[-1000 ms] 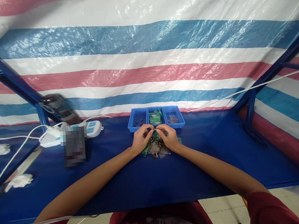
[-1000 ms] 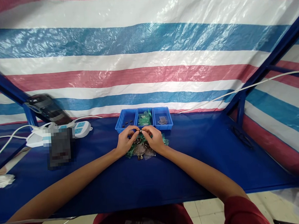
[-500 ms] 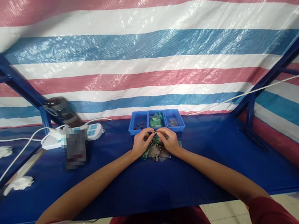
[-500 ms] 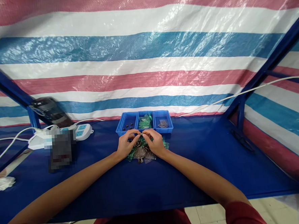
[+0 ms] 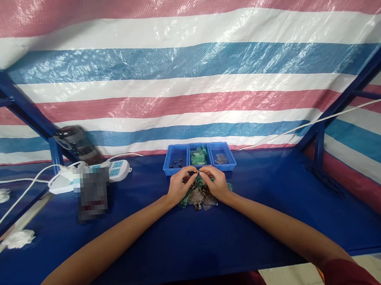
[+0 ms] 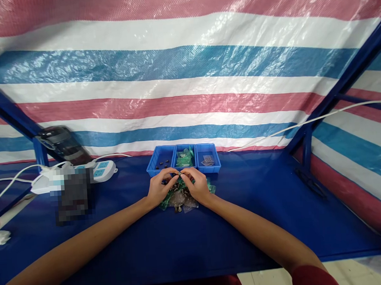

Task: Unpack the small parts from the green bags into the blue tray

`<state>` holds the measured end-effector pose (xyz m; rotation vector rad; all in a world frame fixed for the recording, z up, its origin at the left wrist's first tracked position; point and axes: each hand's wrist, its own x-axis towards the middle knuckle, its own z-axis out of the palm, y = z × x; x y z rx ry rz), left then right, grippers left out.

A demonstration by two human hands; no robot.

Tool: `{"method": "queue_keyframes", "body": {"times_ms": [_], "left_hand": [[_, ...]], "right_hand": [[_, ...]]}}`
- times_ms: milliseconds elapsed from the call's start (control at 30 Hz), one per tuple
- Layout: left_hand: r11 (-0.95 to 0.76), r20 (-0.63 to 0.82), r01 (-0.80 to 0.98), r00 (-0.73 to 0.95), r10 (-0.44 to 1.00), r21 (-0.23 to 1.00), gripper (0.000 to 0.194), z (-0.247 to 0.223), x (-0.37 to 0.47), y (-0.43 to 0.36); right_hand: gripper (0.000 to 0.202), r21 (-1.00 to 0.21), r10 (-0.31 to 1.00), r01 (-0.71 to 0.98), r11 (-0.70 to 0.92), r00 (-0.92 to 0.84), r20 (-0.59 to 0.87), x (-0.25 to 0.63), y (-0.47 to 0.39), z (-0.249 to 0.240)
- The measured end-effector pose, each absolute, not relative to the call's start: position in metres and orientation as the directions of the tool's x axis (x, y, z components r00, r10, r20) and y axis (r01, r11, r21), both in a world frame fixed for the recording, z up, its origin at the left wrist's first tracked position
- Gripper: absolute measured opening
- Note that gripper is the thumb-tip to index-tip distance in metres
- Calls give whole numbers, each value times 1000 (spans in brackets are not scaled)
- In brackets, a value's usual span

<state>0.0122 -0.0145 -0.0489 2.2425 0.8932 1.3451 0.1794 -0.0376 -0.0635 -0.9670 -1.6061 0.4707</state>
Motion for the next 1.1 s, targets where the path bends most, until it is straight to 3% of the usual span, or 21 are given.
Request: {"method": "queue_keyframes", "body": {"times_ms": [1100], "left_hand": [[-732, 637, 360, 361, 681, 579, 22, -47, 12, -16]], "right_hand": [[17, -703, 754, 337, 626, -32, 656, 179, -39, -63]]}}
